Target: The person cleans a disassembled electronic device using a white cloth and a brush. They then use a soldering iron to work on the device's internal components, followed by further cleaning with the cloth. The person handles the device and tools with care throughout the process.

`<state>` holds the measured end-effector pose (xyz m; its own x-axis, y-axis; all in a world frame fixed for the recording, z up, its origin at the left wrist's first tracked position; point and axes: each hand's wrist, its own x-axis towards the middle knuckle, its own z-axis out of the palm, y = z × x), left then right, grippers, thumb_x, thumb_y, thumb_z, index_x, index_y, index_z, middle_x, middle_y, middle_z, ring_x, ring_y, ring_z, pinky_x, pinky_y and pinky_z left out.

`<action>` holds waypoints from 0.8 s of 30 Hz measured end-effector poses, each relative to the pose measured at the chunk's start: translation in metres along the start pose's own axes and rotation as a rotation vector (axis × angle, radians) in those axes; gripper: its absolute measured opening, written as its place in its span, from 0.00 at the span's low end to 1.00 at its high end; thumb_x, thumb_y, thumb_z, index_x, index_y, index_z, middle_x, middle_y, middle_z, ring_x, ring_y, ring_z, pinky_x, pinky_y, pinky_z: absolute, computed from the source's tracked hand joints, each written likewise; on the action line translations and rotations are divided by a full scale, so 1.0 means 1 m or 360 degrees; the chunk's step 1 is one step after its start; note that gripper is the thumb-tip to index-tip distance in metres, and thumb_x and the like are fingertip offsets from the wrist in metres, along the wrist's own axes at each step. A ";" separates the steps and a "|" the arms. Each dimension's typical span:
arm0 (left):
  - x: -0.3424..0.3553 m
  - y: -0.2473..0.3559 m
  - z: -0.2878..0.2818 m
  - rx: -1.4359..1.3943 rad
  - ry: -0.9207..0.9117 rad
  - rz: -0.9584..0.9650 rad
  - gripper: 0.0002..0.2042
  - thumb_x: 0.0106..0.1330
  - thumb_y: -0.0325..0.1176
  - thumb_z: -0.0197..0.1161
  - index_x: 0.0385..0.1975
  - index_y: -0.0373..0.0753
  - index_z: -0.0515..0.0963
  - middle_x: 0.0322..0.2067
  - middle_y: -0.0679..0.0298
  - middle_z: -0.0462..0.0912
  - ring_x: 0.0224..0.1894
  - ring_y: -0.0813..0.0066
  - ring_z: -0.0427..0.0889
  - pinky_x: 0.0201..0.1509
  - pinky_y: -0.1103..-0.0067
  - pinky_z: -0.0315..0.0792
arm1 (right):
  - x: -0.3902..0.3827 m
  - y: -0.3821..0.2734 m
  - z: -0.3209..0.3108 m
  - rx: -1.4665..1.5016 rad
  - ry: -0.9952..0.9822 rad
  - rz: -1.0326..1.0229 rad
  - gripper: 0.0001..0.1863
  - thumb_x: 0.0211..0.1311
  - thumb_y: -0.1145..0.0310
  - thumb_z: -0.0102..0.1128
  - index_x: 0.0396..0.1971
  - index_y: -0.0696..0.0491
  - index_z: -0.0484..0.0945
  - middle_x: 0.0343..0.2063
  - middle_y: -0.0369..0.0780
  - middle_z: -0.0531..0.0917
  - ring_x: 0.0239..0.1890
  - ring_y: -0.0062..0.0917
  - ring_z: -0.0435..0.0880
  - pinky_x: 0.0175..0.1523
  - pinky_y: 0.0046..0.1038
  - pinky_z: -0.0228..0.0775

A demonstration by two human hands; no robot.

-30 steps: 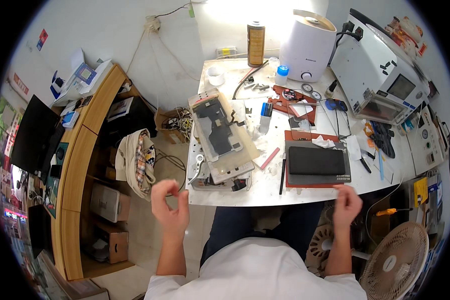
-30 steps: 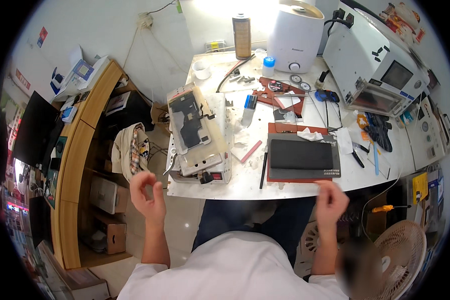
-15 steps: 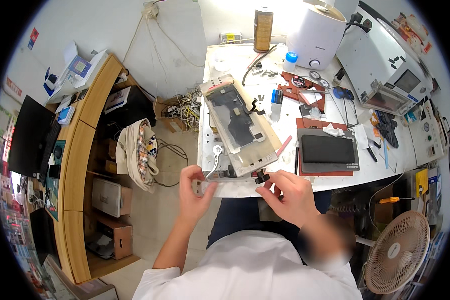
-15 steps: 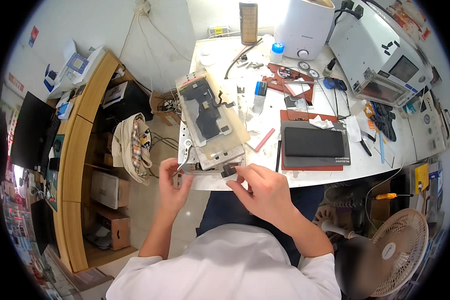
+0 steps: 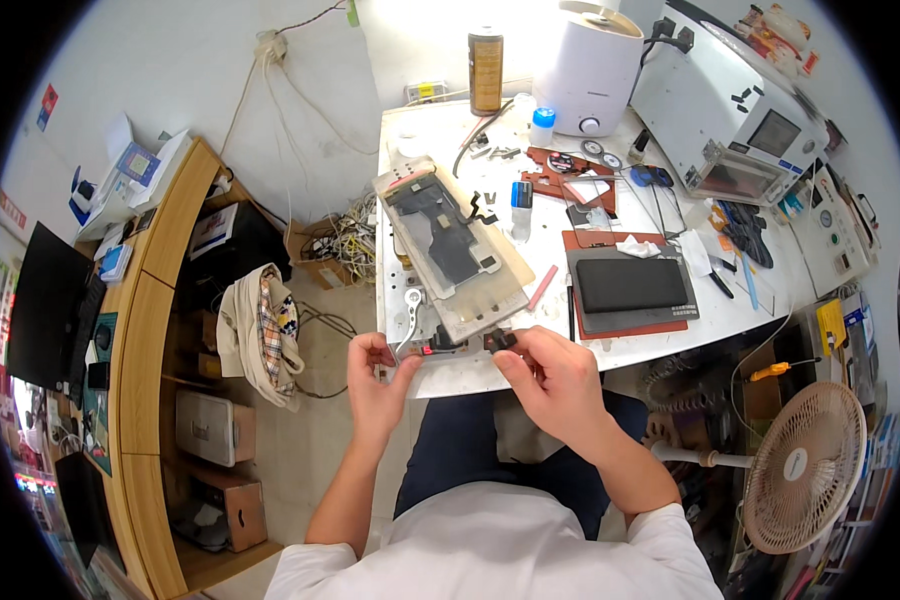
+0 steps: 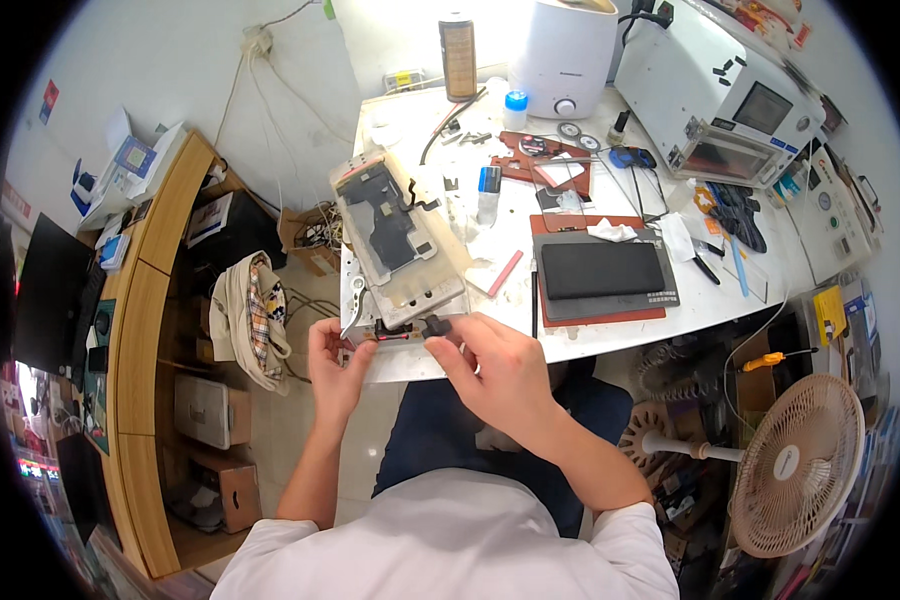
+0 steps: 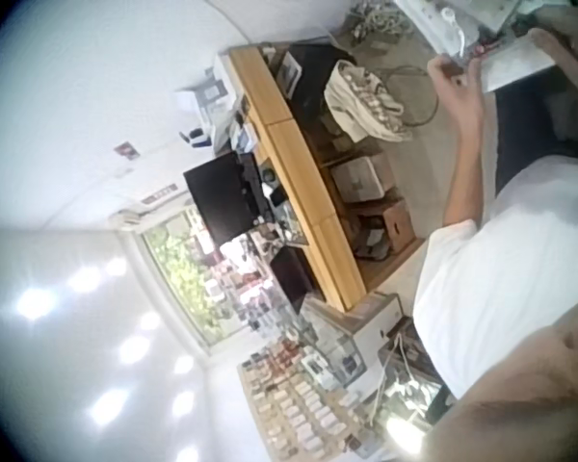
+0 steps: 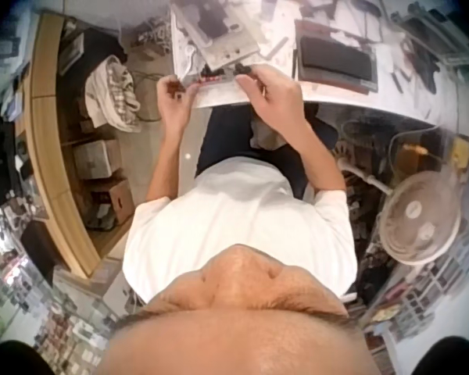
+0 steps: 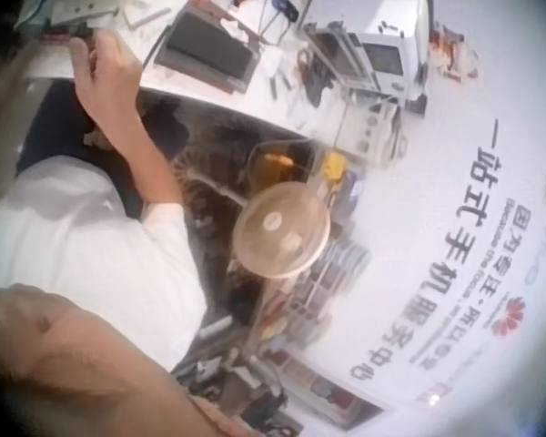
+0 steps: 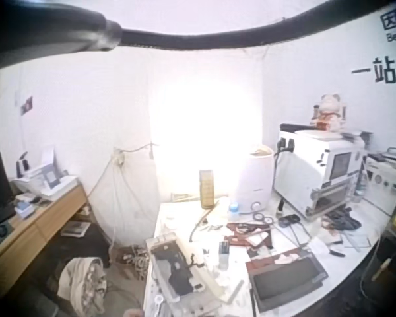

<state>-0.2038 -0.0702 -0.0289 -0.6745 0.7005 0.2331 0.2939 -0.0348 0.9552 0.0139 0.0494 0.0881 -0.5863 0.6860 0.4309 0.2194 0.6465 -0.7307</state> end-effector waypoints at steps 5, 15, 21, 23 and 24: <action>-0.001 -0.008 -0.005 -0.0205 -0.0049 0.0210 0.19 0.68 0.25 0.72 0.54 0.37 0.71 0.44 0.65 0.77 0.42 0.77 0.76 0.50 0.78 0.74 | -0.001 -0.020 0.020 -0.0043 0.0042 -0.0179 0.08 0.68 0.68 0.70 0.32 0.56 0.83 0.24 0.40 0.83 0.23 0.35 0.83 0.28 0.33 0.74; -0.008 -0.004 -0.024 -0.0286 0.0317 0.0369 0.08 0.83 0.32 0.54 0.50 0.34 0.74 0.34 0.65 0.78 0.35 0.79 0.77 0.37 0.77 0.73 | -0.041 0.004 0.022 -0.0073 -0.0061 -0.0212 0.05 0.66 0.68 0.70 0.32 0.53 0.87 0.23 0.40 0.83 0.23 0.34 0.83 0.28 0.34 0.74; -0.064 -0.020 -0.011 -0.0066 -0.0643 0.1256 0.10 0.64 0.18 0.58 0.43 0.33 0.82 0.38 0.53 0.86 0.34 0.54 0.86 0.39 0.70 0.80 | -0.160 0.071 0.004 -0.0243 0.0279 0.0741 0.11 0.69 0.79 0.56 0.43 0.55 0.87 0.30 0.42 0.86 0.30 0.35 0.87 0.37 0.32 0.78; -0.083 -0.039 0.009 0.0094 -0.0984 0.1082 0.15 0.65 0.23 0.63 0.51 0.35 0.82 0.47 0.52 0.85 0.45 0.51 0.86 0.50 0.64 0.80 | -0.195 0.085 -0.001 -0.0316 0.0463 0.0982 0.16 0.67 0.82 0.52 0.46 0.55 0.86 0.31 0.42 0.86 0.32 0.34 0.88 0.40 0.32 0.79; -0.091 -0.052 0.024 0.0233 -0.1179 0.0983 0.17 0.65 0.25 0.65 0.54 0.36 0.82 0.50 0.52 0.84 0.50 0.50 0.85 0.55 0.61 0.78 | -0.215 0.088 -0.010 -0.0311 0.0522 0.1062 0.18 0.65 0.84 0.51 0.47 0.55 0.86 0.32 0.42 0.87 0.32 0.33 0.88 0.41 0.31 0.79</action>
<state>-0.1416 -0.1156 -0.1045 0.2086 0.8612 0.4636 0.5677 -0.4926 0.6596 0.1672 -0.0380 -0.0630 -0.0266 0.9957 0.0892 0.5973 0.0873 -0.7973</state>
